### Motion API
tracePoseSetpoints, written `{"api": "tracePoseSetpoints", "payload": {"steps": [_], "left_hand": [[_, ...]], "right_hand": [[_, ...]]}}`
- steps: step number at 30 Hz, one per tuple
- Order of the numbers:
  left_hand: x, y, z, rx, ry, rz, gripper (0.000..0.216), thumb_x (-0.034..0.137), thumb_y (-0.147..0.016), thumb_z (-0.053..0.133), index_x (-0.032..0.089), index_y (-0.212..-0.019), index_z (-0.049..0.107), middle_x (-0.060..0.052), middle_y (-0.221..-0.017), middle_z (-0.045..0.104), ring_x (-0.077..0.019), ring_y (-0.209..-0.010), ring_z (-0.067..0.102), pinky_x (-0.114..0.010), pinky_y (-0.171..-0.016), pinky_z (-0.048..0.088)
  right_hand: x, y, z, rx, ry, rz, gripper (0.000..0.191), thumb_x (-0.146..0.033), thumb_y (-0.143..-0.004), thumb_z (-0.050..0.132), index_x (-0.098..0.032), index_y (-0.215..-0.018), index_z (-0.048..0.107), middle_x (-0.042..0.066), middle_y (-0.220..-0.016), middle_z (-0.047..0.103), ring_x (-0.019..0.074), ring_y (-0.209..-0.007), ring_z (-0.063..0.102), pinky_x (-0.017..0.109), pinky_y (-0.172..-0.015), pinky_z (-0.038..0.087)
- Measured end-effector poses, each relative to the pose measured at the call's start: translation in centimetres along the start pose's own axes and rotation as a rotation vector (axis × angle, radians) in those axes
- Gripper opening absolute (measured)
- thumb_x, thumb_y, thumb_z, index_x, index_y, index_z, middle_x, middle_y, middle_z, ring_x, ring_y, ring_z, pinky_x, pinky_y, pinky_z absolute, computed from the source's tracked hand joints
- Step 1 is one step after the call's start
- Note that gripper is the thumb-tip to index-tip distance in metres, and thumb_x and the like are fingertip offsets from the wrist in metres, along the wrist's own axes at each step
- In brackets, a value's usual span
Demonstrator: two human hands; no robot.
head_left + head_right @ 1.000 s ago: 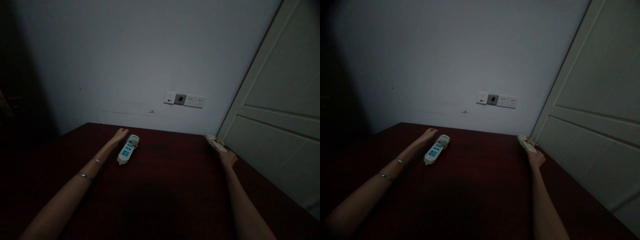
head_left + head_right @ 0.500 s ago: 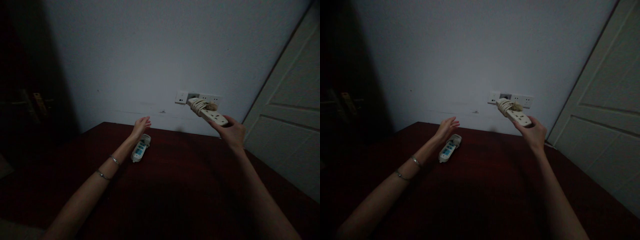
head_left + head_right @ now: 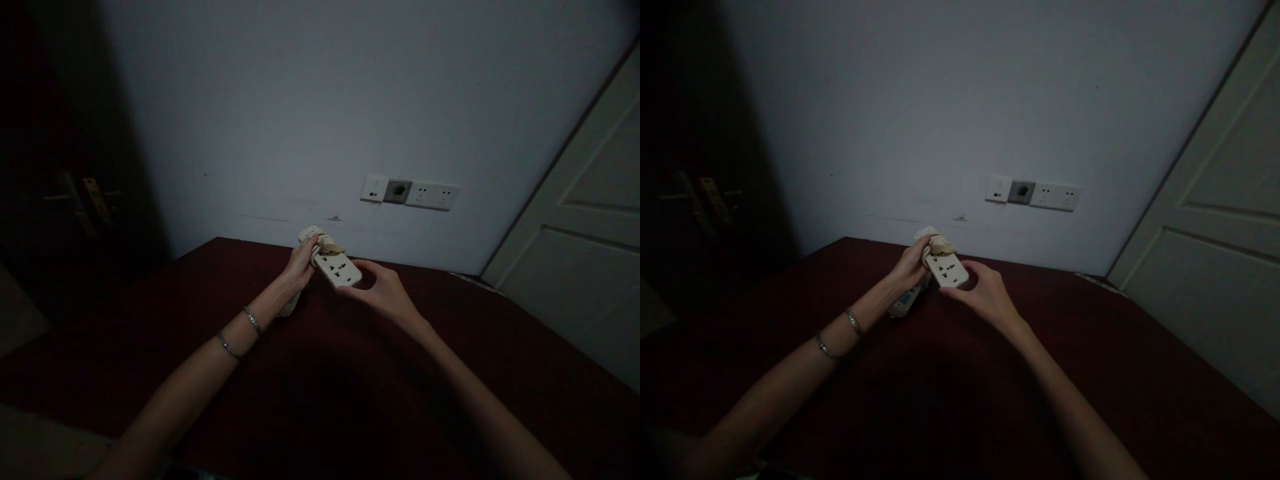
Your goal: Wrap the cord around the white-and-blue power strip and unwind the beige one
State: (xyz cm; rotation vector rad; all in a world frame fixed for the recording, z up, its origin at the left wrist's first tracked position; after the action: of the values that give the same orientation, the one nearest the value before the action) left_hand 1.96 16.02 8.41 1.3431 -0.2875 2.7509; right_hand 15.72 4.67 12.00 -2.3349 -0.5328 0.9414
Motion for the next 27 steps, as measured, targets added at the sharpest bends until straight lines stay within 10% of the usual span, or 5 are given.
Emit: {"api": "tracePoseSetpoints", "payload": {"steps": [9, 17, 27], "left_hand": [[-5.5, 2.4, 2.5, -0.325, -0.246, -0.231, 0.020, 0.027, -0.072, 0.063, 0.011, -0.083, 0.066, -0.011, -0.080, 0.067, -0.0149, -0.064, 0.060, -0.026, -0.060, 0.047], [-9.7, 2.9, 1.7, -0.398, -0.353, -0.306, 0.023, 0.029, -0.077, 0.059, 0.009, -0.086, 0.064, -0.010, -0.080, 0.067, -0.0131, -0.066, 0.058, -0.024, -0.062, 0.044], [-9.3, 2.9, 0.7, -0.281, -0.662, -0.118, 0.032, 0.035, -0.084, 0.050, 0.012, -0.105, 0.056, -0.012, -0.109, 0.061, -0.0193, -0.099, 0.056, -0.027, -0.083, 0.043]], "right_hand": [[7.5, 2.8, 3.3, -0.028, -0.667, 0.699, 0.043, -0.049, -0.078, 0.054, -0.015, -0.103, 0.059, 0.011, -0.093, 0.066, 0.0153, -0.061, 0.062, 0.027, -0.048, 0.051], [9.0, 5.8, 6.6, -0.080, -0.900, 0.850, 0.042, -0.051, -0.075, 0.059, -0.015, -0.097, 0.063, 0.011, -0.094, 0.067, 0.0178, -0.077, 0.064, 0.027, -0.060, 0.052], [10.5, 7.0, 7.4, 0.029, -0.872, 0.960, 0.034, -0.043, -0.075, 0.062, -0.018, -0.098, 0.057, 0.007, -0.084, 0.066, 0.0166, -0.072, 0.064, 0.030, -0.059, 0.055]]}}
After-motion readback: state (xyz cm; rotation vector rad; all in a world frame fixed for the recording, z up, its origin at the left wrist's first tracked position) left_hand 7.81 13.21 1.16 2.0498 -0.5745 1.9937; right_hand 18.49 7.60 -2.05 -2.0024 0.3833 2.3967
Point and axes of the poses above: each hand's wrist, its own y-axis away from the middle knuckle, its own z-axis out of the palm, x = y × z, the point moved 7 cm from there along -y, towards the middle knuckle
